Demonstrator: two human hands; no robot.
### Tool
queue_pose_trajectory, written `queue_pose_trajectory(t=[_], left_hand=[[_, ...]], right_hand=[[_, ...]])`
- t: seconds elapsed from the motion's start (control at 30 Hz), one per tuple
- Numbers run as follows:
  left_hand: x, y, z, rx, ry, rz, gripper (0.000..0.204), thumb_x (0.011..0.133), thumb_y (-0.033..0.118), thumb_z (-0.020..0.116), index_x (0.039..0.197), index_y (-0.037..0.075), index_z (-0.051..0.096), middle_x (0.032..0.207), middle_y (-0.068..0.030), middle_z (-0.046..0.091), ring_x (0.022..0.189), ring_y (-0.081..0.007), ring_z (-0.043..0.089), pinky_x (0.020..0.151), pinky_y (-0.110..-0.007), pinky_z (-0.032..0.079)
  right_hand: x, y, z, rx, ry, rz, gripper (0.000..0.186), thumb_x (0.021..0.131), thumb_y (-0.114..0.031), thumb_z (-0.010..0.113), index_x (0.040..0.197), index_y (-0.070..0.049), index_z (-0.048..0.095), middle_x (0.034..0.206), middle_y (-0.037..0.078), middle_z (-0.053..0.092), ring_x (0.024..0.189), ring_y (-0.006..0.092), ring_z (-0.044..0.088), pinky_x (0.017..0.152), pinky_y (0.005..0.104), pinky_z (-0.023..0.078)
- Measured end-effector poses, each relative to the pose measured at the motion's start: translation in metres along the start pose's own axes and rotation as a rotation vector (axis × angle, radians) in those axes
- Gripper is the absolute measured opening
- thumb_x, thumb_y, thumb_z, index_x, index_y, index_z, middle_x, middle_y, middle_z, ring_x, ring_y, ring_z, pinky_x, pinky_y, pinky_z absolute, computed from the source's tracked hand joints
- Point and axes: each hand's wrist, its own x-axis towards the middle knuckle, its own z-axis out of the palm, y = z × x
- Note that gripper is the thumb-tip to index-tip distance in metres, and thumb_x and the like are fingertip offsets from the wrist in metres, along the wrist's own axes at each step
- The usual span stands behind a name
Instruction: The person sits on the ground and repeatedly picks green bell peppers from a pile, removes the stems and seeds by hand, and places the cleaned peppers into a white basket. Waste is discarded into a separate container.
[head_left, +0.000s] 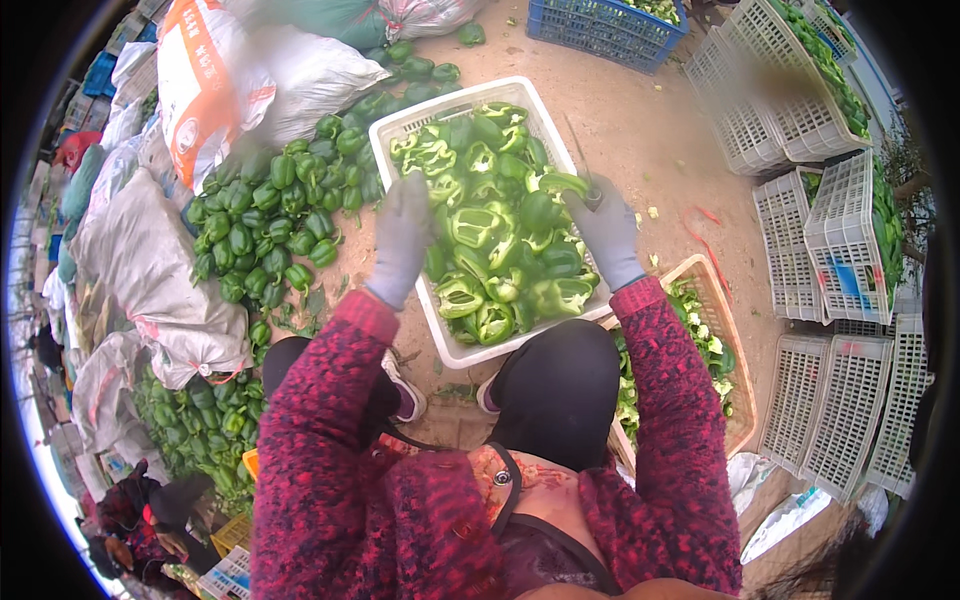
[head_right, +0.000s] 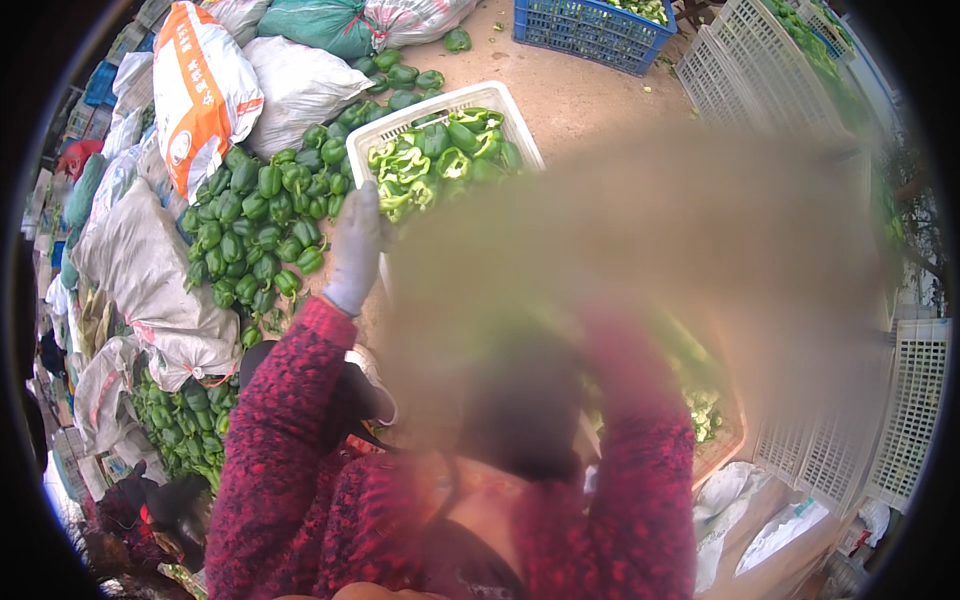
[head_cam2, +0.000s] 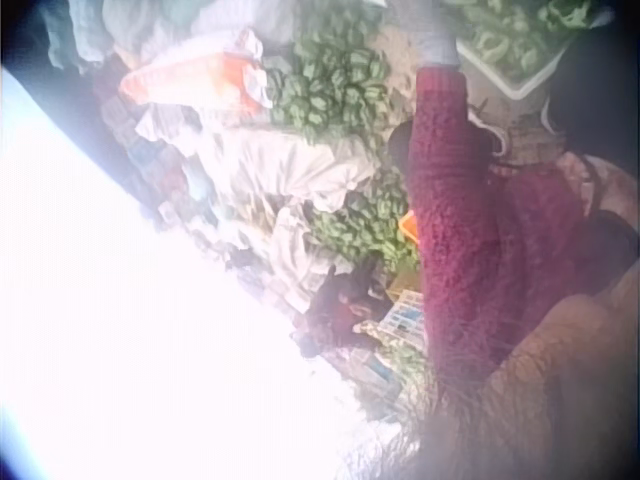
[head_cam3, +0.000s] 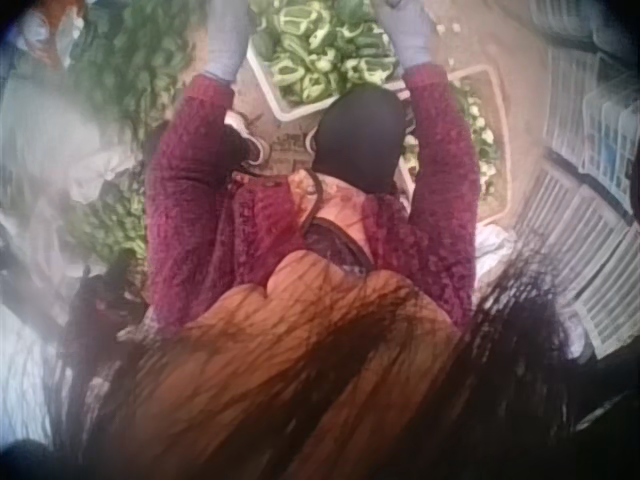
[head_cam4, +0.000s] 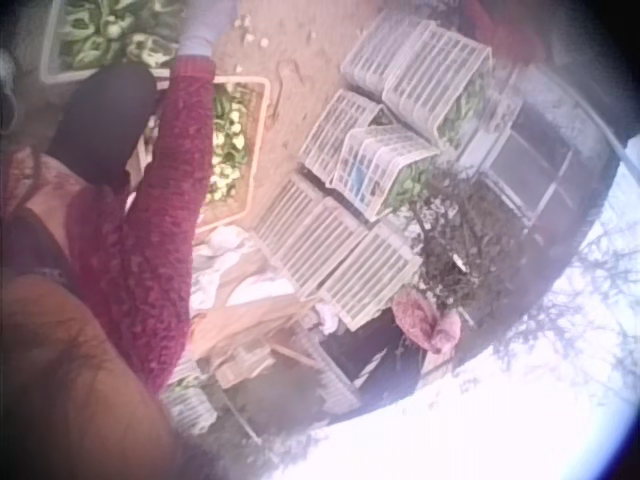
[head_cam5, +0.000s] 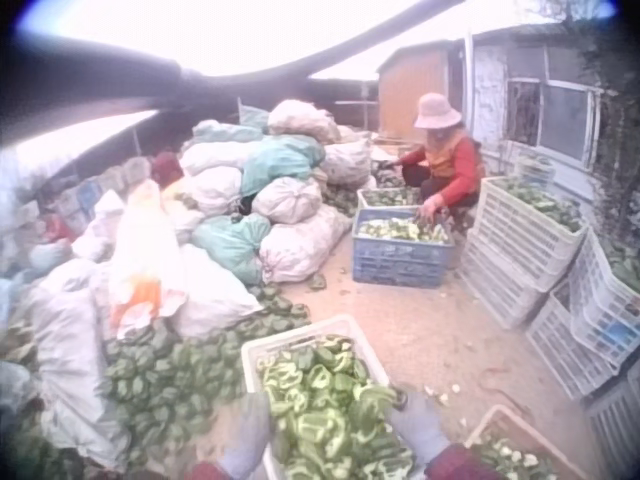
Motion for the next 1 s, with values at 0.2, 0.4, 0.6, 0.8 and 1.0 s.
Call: queue_pose_trajectory(t=[0.2, 0.4, 0.6, 0.8, 1.0], left_hand=[[-0.147, 0.065, -0.274, 0.388, 0.452, 0.004, 0.036, 0.110, 0.040, 0.050, 0.091, 0.010, 0.057, 0.062, 0.0012, 0.053, 0.049, -0.0069, 0.049, 0.046, -0.023, 0.038], [-0.422, -0.038, -0.380, 0.316, 0.799, -0.867, 0.048, 0.105, 0.053, 0.052, 0.105, 0.006, 0.061, 0.069, -0.0044, 0.058, 0.051, -0.0139, 0.056, 0.047, -0.028, 0.046], [-0.393, -0.089, -0.413, 1.136, 0.097, -0.966, 0.069, 0.099, 0.065, 0.047, 0.133, 0.008, 0.066, 0.116, -0.0241, 0.073, 0.112, -0.0378, 0.070, 0.098, -0.047, 0.053], [-0.143, -0.233, -0.450, 0.606, 0.371, -0.477, 0.053, 0.094, 0.048, 0.067, 0.122, 0.003, 0.063, 0.098, -0.0142, 0.072, 0.088, -0.0282, 0.070, 0.080, -0.044, 0.057], [0.047, -0.436, -0.415, -0.293, 0.532, -0.788, 0.090, 0.082, 0.042, 0.083, 0.150, 0.002, 0.040, 0.122, -0.0128, 0.064, 0.102, -0.0246, 0.064, 0.083, -0.051, 0.057]], right_hand=[[-0.033, 0.031, 0.036, -0.549, -0.499, -0.364, 0.067, 0.092, -0.046, 0.073, 0.147, -0.013, 0.056, 0.147, 0.015, 0.059, 0.124, 0.0326, 0.065, 0.099, 0.0431, 0.054], [-0.019, 0.045, 0.015, -0.042, -0.541, 0.065, 0.060, 0.097, -0.032, 0.074, 0.149, -0.009, 0.056, 0.087, 0.002, 0.067, 0.063, 0.0073, 0.055, 0.053, 0.0247, 0.044], [-0.011, -0.039, -0.029, 0.265, -0.243, 0.202, 0.054, 0.101, -0.030, 0.070, 0.144, 0.000, 0.057, 0.107, 0.002, 0.070, 0.054, 0.0029, 0.044, 0.050, 0.0211, 0.040], [-0.052, -0.118, -0.029, 0.338, -0.189, 0.209, 0.055, 0.105, -0.037, 0.060, 0.143, 0.003, 0.056, 0.123, 0.011, 0.070, 0.051, 0.0015, 0.042, 0.064, 0.0228, 0.050], [-0.084, -0.153, 0.030, 0.347, -0.157, 0.325, 0.051, 0.104, -0.035, 0.060, 0.134, 0.006, 0.058, 0.101, 0.012, 0.070, 0.051, 0.0057, 0.050, 0.058, 0.0223, 0.051]])
